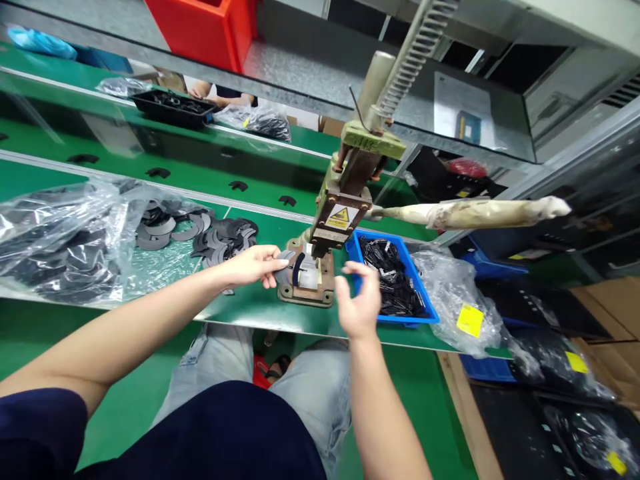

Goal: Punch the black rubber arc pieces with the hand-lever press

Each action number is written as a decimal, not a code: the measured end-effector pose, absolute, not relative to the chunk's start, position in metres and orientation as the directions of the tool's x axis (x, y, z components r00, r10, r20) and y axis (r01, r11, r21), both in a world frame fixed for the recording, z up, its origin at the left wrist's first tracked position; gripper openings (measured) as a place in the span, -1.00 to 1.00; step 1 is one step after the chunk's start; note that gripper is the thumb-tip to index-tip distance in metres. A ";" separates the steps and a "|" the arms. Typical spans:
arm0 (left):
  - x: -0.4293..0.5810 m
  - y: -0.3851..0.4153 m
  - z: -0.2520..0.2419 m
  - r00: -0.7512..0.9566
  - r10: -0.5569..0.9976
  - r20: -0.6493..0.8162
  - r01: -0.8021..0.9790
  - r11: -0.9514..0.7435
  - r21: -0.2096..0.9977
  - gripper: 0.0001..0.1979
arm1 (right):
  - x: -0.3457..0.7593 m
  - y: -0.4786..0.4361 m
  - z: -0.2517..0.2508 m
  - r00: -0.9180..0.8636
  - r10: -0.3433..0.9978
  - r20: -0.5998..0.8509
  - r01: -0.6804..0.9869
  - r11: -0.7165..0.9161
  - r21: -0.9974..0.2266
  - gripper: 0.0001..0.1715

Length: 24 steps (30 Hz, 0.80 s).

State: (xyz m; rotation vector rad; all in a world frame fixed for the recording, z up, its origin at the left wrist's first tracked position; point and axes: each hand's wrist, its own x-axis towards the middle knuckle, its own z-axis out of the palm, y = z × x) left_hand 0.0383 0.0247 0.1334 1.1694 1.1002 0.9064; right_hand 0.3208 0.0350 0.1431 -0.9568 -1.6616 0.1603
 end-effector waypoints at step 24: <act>0.048 -0.022 0.157 0.219 0.975 -0.020 0.334 -0.056 0.941 -0.58 | 0.287 -0.005 0.104 -0.527 0.618 0.584 0.406 0.786 -0.465 -0.77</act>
